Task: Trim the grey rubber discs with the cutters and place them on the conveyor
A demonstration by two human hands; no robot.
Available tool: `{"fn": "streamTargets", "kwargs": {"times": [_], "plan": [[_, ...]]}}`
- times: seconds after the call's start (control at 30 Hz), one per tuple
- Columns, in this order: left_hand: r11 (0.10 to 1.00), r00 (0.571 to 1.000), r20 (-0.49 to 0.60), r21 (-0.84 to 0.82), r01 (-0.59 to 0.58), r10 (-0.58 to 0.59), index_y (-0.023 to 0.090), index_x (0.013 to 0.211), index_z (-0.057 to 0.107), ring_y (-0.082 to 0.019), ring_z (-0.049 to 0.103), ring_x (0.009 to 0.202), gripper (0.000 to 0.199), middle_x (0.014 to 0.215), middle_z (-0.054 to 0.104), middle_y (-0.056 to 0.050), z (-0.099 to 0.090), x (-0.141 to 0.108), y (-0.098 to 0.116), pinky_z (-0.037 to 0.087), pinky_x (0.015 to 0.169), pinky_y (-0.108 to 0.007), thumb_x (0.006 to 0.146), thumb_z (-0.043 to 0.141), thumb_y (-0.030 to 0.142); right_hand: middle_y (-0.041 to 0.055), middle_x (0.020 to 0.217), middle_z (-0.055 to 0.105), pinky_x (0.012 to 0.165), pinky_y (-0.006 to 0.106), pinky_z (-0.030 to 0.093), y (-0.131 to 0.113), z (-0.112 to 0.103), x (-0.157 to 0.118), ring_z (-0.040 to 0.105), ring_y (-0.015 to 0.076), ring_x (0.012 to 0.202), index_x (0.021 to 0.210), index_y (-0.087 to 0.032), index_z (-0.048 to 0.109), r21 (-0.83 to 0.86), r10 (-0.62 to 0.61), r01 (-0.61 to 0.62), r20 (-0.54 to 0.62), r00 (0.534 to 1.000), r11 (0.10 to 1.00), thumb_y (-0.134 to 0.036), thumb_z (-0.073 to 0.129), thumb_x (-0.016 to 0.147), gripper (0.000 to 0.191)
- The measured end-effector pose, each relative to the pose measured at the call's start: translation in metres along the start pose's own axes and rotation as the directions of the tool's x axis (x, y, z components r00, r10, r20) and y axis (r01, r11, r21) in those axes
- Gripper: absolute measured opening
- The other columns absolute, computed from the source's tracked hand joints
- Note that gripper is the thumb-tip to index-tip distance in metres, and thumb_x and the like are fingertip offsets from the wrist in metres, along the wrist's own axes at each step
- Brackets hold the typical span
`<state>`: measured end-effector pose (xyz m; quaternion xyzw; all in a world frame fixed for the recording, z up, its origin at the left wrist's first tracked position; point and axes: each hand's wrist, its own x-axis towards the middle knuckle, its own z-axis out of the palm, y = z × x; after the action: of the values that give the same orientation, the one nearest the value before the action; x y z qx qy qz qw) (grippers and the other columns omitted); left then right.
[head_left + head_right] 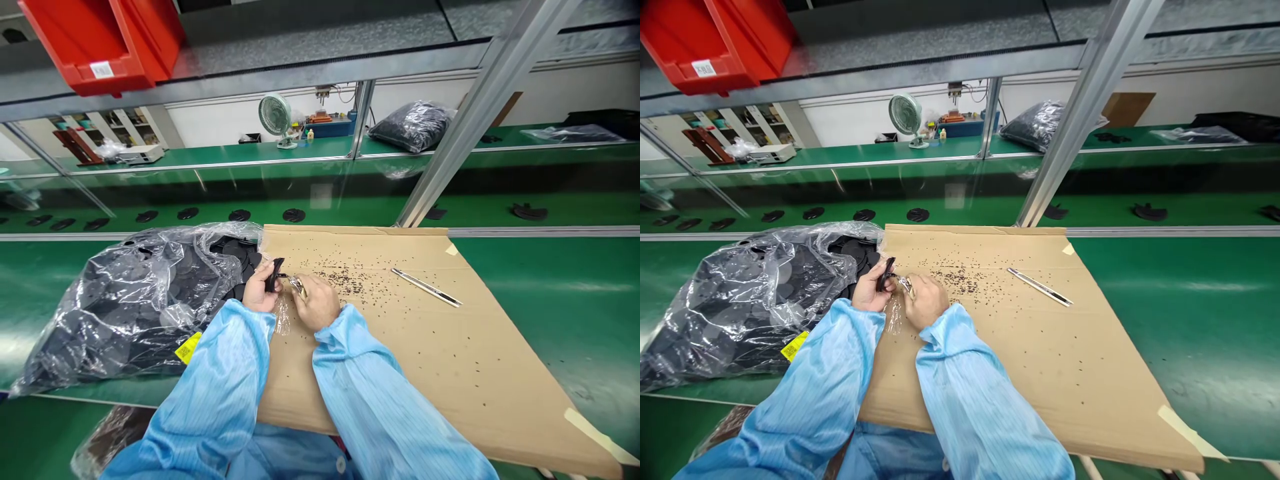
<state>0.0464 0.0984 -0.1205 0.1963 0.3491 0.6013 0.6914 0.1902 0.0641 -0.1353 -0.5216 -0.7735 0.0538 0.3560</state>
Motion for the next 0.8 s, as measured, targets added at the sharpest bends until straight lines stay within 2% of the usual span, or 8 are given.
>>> {"fn": "streamTargets", "kwargs": {"times": [0.27,0.47,0.53,0.63,0.73,0.8], "plan": [[0.999,0.998,-0.034,0.005,-0.045,0.045,0.014,0.091,0.059,-0.004,0.039,0.040,0.020,0.064,0.054,0.002,-0.0008,0.0023,-0.0050,0.030,0.037,-0.018,0.073,0.068,0.014,0.0078,0.088,0.069,0.072,0.031,0.043,0.0025,-0.0021,0.0026,0.060,0.0228,0.081,0.094,-0.020,0.065,-0.112,0.017,-0.012,0.049,0.999,0.994,-0.014,0.049,0.080,0.023],[0.994,0.994,-0.063,0.075,-0.086,0.091,0.017,0.092,0.057,-0.006,0.042,0.038,0.023,0.063,0.054,0.003,0.0013,0.0011,-0.0060,0.030,0.037,-0.020,0.073,0.069,0.018,0.0079,0.086,0.069,0.066,0.030,0.040,0.0045,0.0008,0.0033,0.061,0.0219,0.077,0.091,-0.021,0.066,-0.126,0.112,-0.100,0.095,0.989,0.987,-0.014,0.052,0.081,0.019],[0.991,0.991,-0.085,0.092,-0.097,0.104,0.018,0.094,0.055,-0.008,0.046,0.039,0.025,0.064,0.055,0.003,0.0025,0.0000,-0.0058,0.033,0.038,-0.020,0.073,0.068,0.019,0.0069,0.086,0.069,0.064,0.029,0.040,0.0023,0.0004,0.0037,0.061,0.0209,0.077,0.086,-0.022,0.066,-0.073,0.154,-0.147,0.111,0.982,0.986,-0.016,0.053,0.081,0.015],[0.987,0.986,-0.115,0.113,-0.110,0.123,0.018,0.097,0.054,-0.010,0.051,0.043,0.030,0.067,0.057,0.002,0.0032,-0.0009,-0.0060,0.038,0.040,-0.021,0.070,0.067,0.017,0.0029,0.080,0.069,0.064,0.027,0.041,-0.0003,-0.0013,0.0051,0.061,0.0186,0.075,0.082,-0.022,0.067,0.108,0.252,-0.266,0.124,0.960,0.958,-0.022,0.055,0.081,0.012],[0.981,0.982,-0.101,0.128,-0.143,0.156,0.017,0.095,0.053,-0.010,0.052,0.045,0.036,0.067,0.059,0.002,0.0026,-0.0002,-0.0069,0.040,0.042,-0.021,0.064,0.070,0.013,0.0011,0.081,0.070,0.068,0.026,0.044,0.0009,-0.0026,0.0072,0.062,0.0178,0.076,0.092,-0.022,0.068,0.317,0.388,-0.407,0.125,0.913,0.857,-0.027,0.057,0.078,0.019],[0.976,0.980,-0.079,0.130,-0.173,0.184,0.017,0.092,0.054,-0.009,0.051,0.045,0.038,0.066,0.058,0.003,0.0017,0.0007,-0.0075,0.039,0.042,-0.020,0.060,0.074,0.012,0.0012,0.082,0.070,0.069,0.027,0.045,0.0025,-0.0030,0.0083,0.062,0.0183,0.077,0.099,-0.021,0.068,0.396,0.465,-0.474,0.126,0.876,0.786,-0.030,0.058,0.077,0.026]]}}
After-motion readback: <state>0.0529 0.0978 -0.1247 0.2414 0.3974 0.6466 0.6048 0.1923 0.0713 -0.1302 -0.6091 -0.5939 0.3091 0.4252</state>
